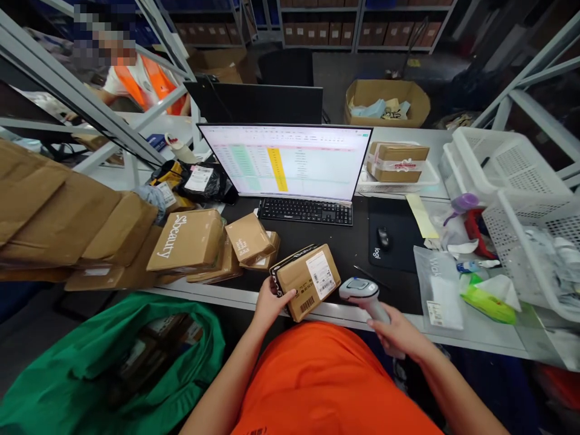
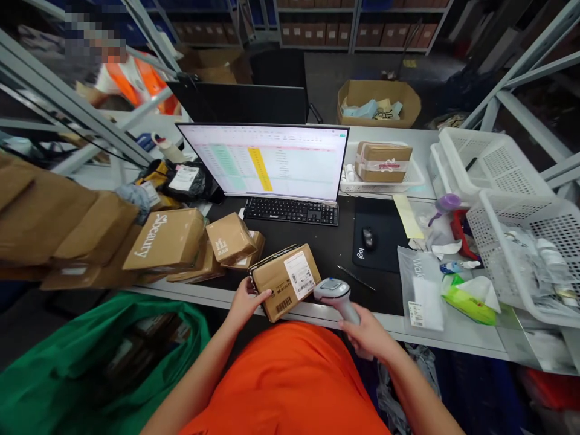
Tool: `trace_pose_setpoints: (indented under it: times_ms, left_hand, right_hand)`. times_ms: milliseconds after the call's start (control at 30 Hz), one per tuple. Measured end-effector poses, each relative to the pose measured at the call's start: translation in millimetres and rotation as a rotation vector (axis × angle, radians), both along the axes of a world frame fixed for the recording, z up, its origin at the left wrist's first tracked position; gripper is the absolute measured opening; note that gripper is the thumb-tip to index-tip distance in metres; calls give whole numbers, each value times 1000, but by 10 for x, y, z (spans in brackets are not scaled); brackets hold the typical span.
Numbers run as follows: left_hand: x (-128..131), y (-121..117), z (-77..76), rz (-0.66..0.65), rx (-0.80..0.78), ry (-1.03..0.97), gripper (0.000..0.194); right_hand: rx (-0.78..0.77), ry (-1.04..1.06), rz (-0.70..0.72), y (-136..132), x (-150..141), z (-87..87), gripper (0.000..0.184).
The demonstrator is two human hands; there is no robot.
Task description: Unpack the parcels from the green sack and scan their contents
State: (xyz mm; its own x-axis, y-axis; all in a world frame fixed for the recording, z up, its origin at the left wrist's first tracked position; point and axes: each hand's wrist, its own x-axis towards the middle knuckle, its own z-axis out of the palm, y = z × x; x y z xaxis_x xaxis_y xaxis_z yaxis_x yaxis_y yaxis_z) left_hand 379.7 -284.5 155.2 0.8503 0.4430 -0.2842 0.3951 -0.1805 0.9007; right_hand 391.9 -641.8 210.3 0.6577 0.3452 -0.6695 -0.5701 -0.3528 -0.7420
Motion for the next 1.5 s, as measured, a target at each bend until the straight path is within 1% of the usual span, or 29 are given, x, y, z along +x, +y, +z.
trace_pose_setpoints:
  times_ms: [33, 100, 200, 267, 333, 433, 500, 567, 600, 633, 700, 767, 800, 833, 900, 933, 1000, 1033, 1100, 1167, 1233, 1267, 1333, 1367, 1433, 1500]
  left_hand:
    - [-3, -18, 19, -4, 15, 1, 75]
    - [-9, -49, 56, -13, 48, 2, 76]
    - [-23, -72, 86, -39, 99, 0, 79]
    - [-34, -75, 84, -58, 120, 5, 82]
    - [-40, -74, 69, -67, 126, 3, 82]
    - [-34, -76, 40, -65, 120, -5, 84]
    - [-23, -71, 29, -57, 107, -6, 85]
    - [-17, -57, 27, -61, 80, -4, 85]
    - [-17, -47, 28, -72, 54, -8, 86]
    - [-18, -37, 29, -94, 19, -20, 87]
    - [-19, -18, 18, -192, -75, -84, 94]
    - [1, -3, -23, -346, -158, -184, 101]
    - [24, 6, -55, -437, -179, -228, 102]
    - [56, 18, -91, -532, -186, -258, 103]
    - [136, 53, -165, -687, -154, -273, 103]
    - [177, 75, -196, -734, -116, -264, 103]
    - [241, 112, -230, -754, -3, -242, 95]
    - [258, 123, -231, -736, 62, -235, 91]
    - [254, 112, -206, -687, 170, -217, 86]
    - [207, 58, -149, -637, 233, -189, 94]
    - [138, -24, -74, -608, 299, -153, 103]
    - [104, -70, -37, -608, 353, -140, 105]
    - [45, -165, 24, -636, 505, -143, 102]
    - [22, -212, 43, -654, 597, -162, 99]
    - [-11, -299, 55, -689, 782, -242, 95]
    - [-29, -368, 43, -726, 932, -354, 90]
  right_hand:
    - [10, 8, 8, 56, -92, 50, 59]
    - [34, -5, 26, 132, -180, 103, 54]
    - [4, -30, 32, 125, -125, 74, 55]
    - [-58, -55, -15, 24, -35, 10, 62]
    - [-124, -95, -107, -144, 48, -64, 66]
    - [-158, -122, -219, -421, 100, -135, 61]
    - [-144, -114, -210, -541, 88, -150, 59]
    - [-130, -112, -132, -590, 76, -175, 68]
    - [-152, -129, -98, -601, 84, -208, 73]
    - [-207, -157, -82, -614, 107, -263, 78]
    - [-420, -238, -119, -686, 206, -451, 80]
    - [-681, -305, -199, -848, 362, -734, 78]
    - [-780, -316, -232, -959, 448, -896, 78]
    - [-843, -316, -267, -1081, 531, -1059, 78]
    - [-868, -287, -317, -1315, 656, -1346, 80]
    - [-863, -277, -321, -1402, 691, -1452, 81]
    - [-895, -332, -328, -1472, 705, -1566, 85]
    - [-948, -413, -345, -1444, 697, -1573, 88]
    - [-1071, -684, -399, -1272, 698, -1508, 90]
    - [-1122, -1002, -420, -998, 791, -1393, 81]
    - [-1080, -1236, -323, -715, 1019, -1302, 66]
    - [-1053, -1299, -251, -595, 1178, -1284, 60]
    - [-1026, -1333, -129, -428, 1533, -1313, 55]
    - [-1030, -1317, -106, -381, 1703, -1354, 54]
    - [-1074, -1241, -137, -338, 1982, -1459, 55]
    - [-1118, -1150, -186, -337, 2151, -1564, 57]
